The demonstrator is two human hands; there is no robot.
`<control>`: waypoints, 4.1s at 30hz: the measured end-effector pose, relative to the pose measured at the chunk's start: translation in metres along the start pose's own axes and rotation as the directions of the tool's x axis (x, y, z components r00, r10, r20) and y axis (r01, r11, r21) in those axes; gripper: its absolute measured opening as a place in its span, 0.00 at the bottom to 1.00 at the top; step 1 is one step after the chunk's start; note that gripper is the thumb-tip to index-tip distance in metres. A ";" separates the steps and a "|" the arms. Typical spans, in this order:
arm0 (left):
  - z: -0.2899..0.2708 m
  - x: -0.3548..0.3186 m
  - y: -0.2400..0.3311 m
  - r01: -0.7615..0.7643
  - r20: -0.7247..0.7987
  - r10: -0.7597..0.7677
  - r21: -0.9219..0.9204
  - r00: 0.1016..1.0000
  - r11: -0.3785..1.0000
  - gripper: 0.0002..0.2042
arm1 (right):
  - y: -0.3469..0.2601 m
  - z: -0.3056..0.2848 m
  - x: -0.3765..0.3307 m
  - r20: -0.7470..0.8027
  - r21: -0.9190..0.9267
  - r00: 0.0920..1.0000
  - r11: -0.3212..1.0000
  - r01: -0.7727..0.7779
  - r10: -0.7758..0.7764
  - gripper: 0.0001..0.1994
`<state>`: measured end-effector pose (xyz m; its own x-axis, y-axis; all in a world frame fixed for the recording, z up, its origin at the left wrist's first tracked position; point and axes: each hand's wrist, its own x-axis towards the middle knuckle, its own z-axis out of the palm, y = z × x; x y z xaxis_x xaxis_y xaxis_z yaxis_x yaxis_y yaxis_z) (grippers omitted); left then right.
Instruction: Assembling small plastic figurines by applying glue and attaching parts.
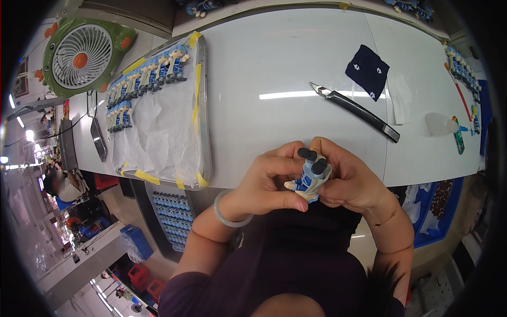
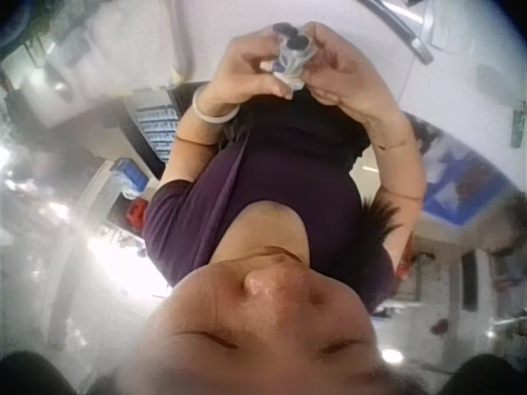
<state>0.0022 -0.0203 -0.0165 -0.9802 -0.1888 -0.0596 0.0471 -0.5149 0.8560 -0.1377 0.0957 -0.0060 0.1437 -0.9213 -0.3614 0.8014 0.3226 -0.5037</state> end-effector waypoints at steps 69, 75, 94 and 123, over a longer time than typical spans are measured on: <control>0.016 -0.006 -0.011 -0.112 -0.071 0.177 0.533 0.982 0.839 0.22 | 0.012 -0.014 -0.070 -0.214 -0.654 0.629 0.587 0.476 -0.748 0.15; 0.015 -0.005 -0.015 -0.176 -0.030 0.239 0.589 0.971 0.789 0.23 | 0.023 -0.011 -0.067 -0.131 -0.886 0.663 0.387 0.256 -0.737 0.15; 0.015 -0.005 -0.013 -0.154 -0.069 0.268 0.671 0.961 0.726 0.13 | 0.019 -0.001 -0.065 0.212 -0.923 0.415 -0.320 -0.212 -0.885 0.20; 0.014 0.001 -0.016 -0.240 0.005 0.332 0.704 0.943 0.669 0.23 | 0.013 0.008 -0.070 0.279 -0.863 0.473 -0.434 -0.259 -0.836 0.23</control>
<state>-0.0018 -0.0007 -0.0227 -0.9100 -0.3445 0.2308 0.1310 0.2892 0.9483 -0.1322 0.1625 0.0187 -0.4402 -0.7657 0.4690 -0.8861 0.2862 -0.3645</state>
